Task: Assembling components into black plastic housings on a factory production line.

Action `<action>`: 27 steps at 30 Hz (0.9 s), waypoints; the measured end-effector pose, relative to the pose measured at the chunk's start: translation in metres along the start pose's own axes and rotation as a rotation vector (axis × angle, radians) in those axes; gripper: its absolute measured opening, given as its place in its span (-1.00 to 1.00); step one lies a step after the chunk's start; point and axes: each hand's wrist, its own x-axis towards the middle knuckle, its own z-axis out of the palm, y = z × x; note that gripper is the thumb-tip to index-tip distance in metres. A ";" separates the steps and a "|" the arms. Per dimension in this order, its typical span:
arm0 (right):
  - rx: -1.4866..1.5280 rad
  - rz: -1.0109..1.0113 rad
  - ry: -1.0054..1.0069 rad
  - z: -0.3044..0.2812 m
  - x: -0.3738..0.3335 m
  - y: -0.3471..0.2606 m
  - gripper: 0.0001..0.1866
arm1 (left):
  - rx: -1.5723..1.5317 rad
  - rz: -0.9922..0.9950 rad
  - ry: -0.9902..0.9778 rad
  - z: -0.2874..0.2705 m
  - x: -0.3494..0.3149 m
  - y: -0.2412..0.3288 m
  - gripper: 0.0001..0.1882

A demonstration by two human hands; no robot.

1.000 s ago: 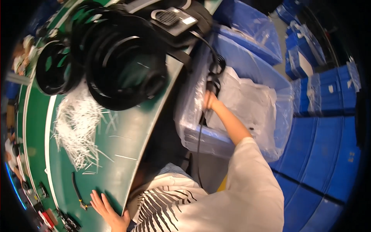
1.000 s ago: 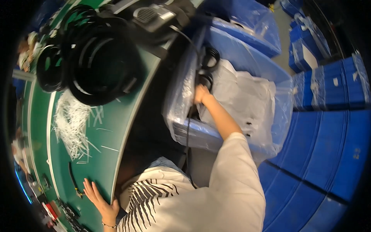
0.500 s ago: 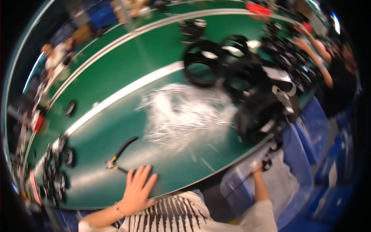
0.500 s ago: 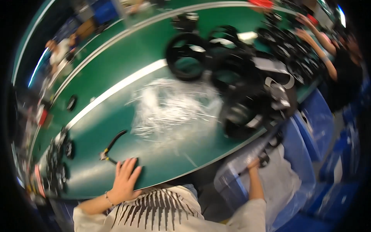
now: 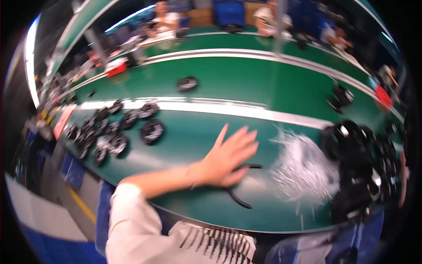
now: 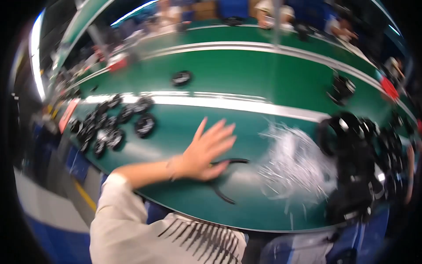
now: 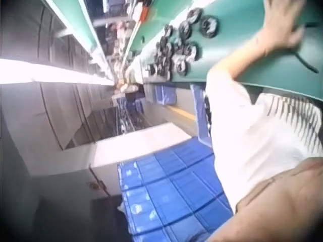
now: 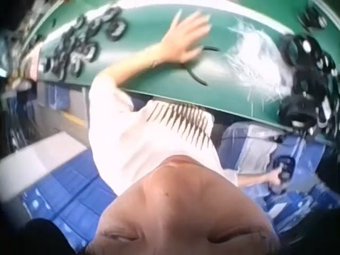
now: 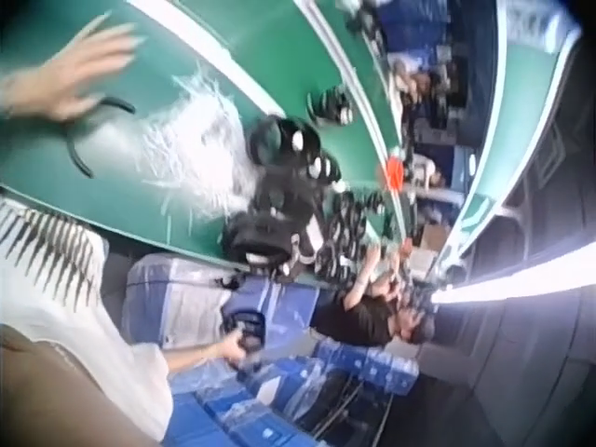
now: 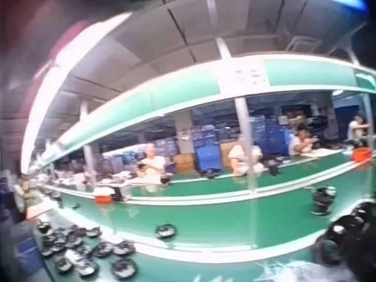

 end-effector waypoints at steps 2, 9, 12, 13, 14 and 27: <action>-0.091 -0.082 0.153 0.054 -0.003 -0.098 -0.51 | 0.294 -0.046 0.121 0.009 0.031 -0.078 -0.34; -0.472 -0.140 0.868 0.046 -0.101 -0.438 -0.60 | 0.787 -0.973 0.094 0.020 -0.002 -0.297 -0.57; -0.822 -0.045 1.209 -0.009 -0.133 -0.490 -0.63 | 0.743 -0.811 -0.034 0.032 0.012 -0.284 -0.86; -0.966 -0.014 1.316 -0.026 -0.144 -0.495 -0.65 | 0.790 -0.758 -0.124 0.032 0.015 -0.289 -0.88; -1.157 0.030 1.437 -0.048 -0.146 -0.485 -0.66 | 0.742 -0.778 -0.130 0.031 0.021 -0.279 -0.90; -3.207 -0.755 1.503 -0.161 -0.119 -0.453 -0.75 | 0.547 -0.109 -0.047 -0.065 0.006 -0.107 -0.47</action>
